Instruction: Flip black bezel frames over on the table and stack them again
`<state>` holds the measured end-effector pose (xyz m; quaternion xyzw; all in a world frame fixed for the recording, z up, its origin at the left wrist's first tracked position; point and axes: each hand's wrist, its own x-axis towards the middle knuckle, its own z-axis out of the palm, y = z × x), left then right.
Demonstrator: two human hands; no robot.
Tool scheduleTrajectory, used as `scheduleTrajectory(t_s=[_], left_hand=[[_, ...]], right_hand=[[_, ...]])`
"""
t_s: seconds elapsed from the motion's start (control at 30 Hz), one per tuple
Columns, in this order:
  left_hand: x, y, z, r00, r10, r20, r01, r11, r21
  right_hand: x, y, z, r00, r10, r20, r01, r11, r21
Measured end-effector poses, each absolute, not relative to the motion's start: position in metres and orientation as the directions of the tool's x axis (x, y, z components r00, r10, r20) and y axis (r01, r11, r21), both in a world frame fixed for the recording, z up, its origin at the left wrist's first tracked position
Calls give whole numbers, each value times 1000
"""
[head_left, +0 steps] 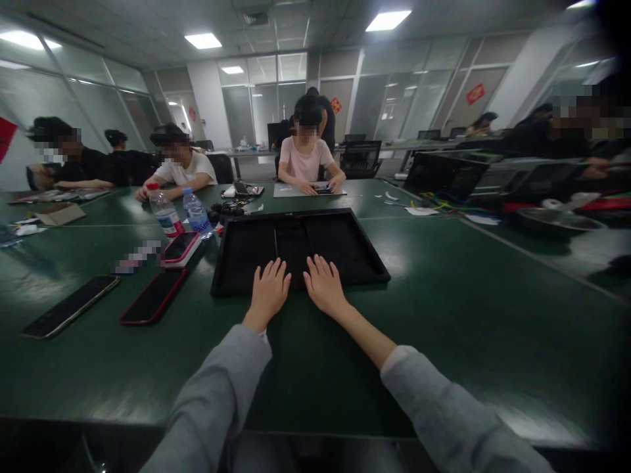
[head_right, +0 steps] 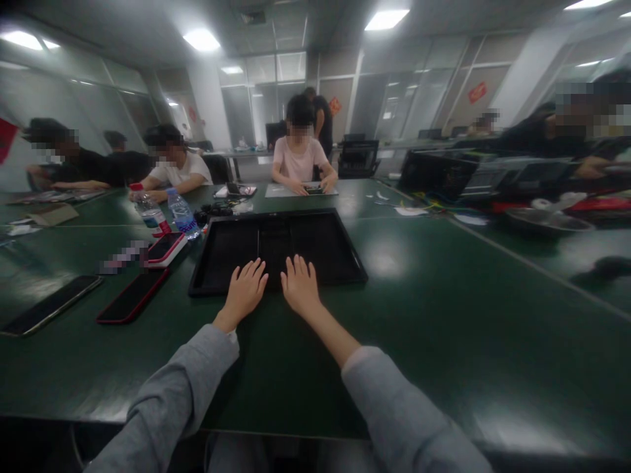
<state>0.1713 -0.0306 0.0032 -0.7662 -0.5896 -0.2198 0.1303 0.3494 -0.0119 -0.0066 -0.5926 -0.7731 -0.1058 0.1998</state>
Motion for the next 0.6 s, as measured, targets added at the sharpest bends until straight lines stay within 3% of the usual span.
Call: scheduleTrajectory(t_s=[0.33,0.6], left_hand=[[174,-30,4,231,847,479,950,-304,79],[164,-25,6,140,871,471,966,-223,127]], right_hand=[[348,-12,-4,-263,872,412,944,321,-75],[350,-13,1,-246,884,397,925,337,-178]])
